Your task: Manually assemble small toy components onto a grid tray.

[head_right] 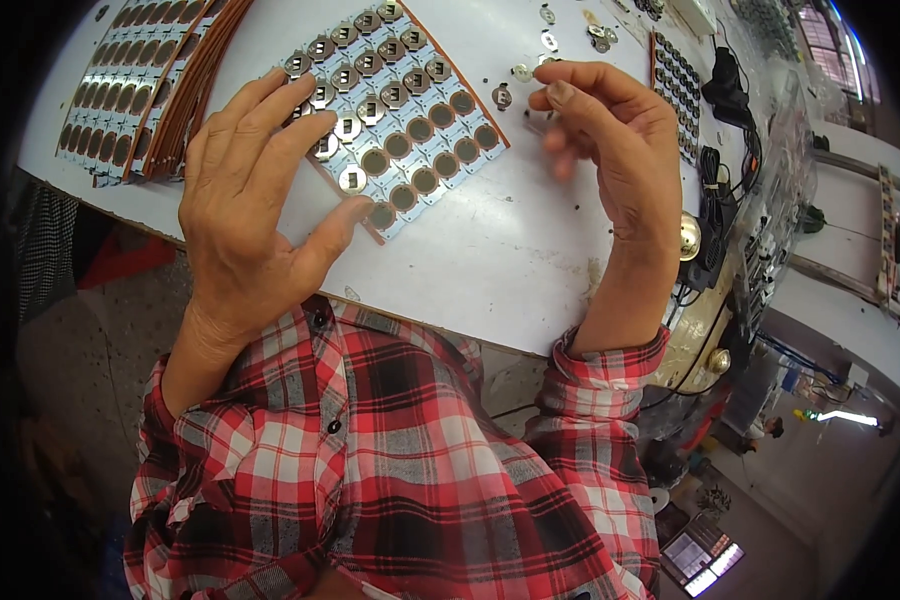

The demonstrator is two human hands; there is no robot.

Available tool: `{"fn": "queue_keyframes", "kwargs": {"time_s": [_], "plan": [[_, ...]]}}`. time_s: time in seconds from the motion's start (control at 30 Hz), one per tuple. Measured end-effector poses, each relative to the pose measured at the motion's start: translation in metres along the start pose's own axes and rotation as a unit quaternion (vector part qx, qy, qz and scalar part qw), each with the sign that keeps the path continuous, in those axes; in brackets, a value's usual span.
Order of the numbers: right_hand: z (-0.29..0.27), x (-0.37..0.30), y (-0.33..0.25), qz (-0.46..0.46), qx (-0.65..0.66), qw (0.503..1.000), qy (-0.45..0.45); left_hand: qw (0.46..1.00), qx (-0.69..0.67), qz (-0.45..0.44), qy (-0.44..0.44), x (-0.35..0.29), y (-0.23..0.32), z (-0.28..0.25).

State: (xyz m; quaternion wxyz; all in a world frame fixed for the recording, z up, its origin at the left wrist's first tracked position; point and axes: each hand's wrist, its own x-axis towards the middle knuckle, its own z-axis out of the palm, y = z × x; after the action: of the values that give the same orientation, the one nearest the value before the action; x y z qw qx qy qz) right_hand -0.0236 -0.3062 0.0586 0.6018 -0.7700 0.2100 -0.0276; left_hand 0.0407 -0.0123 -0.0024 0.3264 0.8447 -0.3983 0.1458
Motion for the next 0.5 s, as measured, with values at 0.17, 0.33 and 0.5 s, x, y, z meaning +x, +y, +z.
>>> {"fn": "queue_keyframes", "kwargs": {"time_s": [0.17, 0.33, 0.5], "plan": [[0.004, -0.001, 0.001, -0.086, -0.082, 0.988, 0.095, 1.000, 0.000, 0.001, 0.002, 0.001, 0.000, 0.001], [0.006, 0.000, 0.008, -0.169, -0.178, 0.968, 0.045, 1.000, -0.001, 0.002, 0.003, 0.001, 0.000, 0.000], [0.016, 0.004, 0.018, -0.221, -0.234, 0.947, 0.026, 1.000, 0.002, 0.004, 0.005, 0.001, 0.000, 0.001]]}}
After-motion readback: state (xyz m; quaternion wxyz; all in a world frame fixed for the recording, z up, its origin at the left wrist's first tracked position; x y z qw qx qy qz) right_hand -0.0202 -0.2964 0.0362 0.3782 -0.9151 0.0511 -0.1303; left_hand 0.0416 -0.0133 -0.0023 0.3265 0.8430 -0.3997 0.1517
